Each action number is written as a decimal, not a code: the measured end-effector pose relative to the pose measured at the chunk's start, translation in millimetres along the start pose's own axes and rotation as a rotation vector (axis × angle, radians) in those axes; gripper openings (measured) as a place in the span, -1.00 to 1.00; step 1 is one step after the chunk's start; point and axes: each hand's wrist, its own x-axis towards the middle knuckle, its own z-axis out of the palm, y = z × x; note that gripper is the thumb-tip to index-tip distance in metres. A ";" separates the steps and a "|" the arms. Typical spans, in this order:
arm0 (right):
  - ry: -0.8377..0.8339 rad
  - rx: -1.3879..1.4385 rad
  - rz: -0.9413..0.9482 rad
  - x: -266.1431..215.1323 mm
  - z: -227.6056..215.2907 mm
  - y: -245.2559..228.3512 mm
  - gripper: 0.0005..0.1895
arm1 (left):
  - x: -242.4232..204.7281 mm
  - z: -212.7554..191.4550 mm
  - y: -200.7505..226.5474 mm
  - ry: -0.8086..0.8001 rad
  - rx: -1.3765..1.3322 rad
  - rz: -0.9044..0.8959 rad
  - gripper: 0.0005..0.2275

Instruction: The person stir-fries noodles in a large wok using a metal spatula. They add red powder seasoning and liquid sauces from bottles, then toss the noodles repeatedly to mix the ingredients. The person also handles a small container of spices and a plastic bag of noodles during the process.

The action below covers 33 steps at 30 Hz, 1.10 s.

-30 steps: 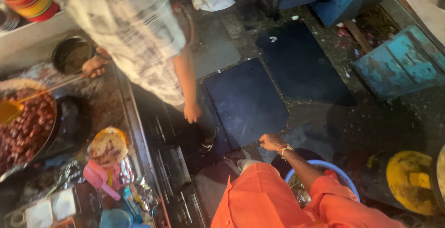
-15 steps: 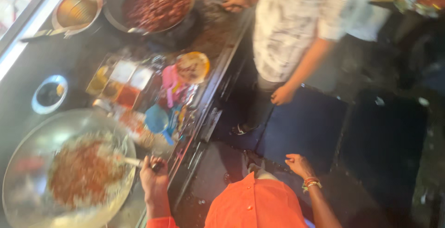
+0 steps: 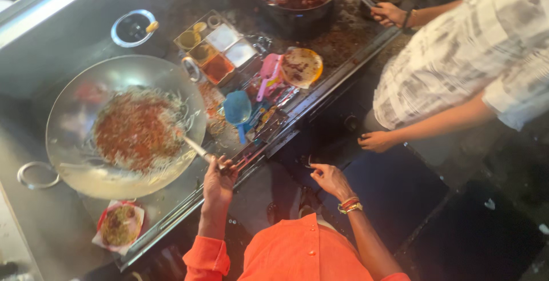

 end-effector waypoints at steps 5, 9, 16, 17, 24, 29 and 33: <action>-0.182 -0.018 -0.212 9.5 11.4 -63.9 -0.56 | -28.1 13.8 -3.1 -0.032 0.054 0.029 -0.67; -0.247 0.112 -0.359 15.6 28.0 -117.7 -0.51 | -50.8 10.7 3.2 -0.134 0.106 0.029 -0.61; -0.511 0.653 -0.293 40.1 71.2 -202.4 -0.42 | -84.1 -19.1 26.4 -0.018 0.109 0.094 -0.60; -0.538 0.714 -0.257 42.8 75.6 -213.6 -0.41 | -87.6 -26.4 33.1 0.043 0.121 0.140 -0.62; -0.711 0.833 0.150 67.7 94.1 -252.7 -0.56 | -93.8 -60.5 72.1 0.331 0.027 0.364 -0.73; -0.733 0.546 -0.006 110.9 88.4 -248.0 -0.64 | -85.1 -80.3 100.4 0.450 0.066 0.583 -0.76; -0.549 -0.177 -0.253 141.4 44.8 -279.7 -0.63 | -58.4 -107.3 131.5 0.586 0.230 0.783 -0.76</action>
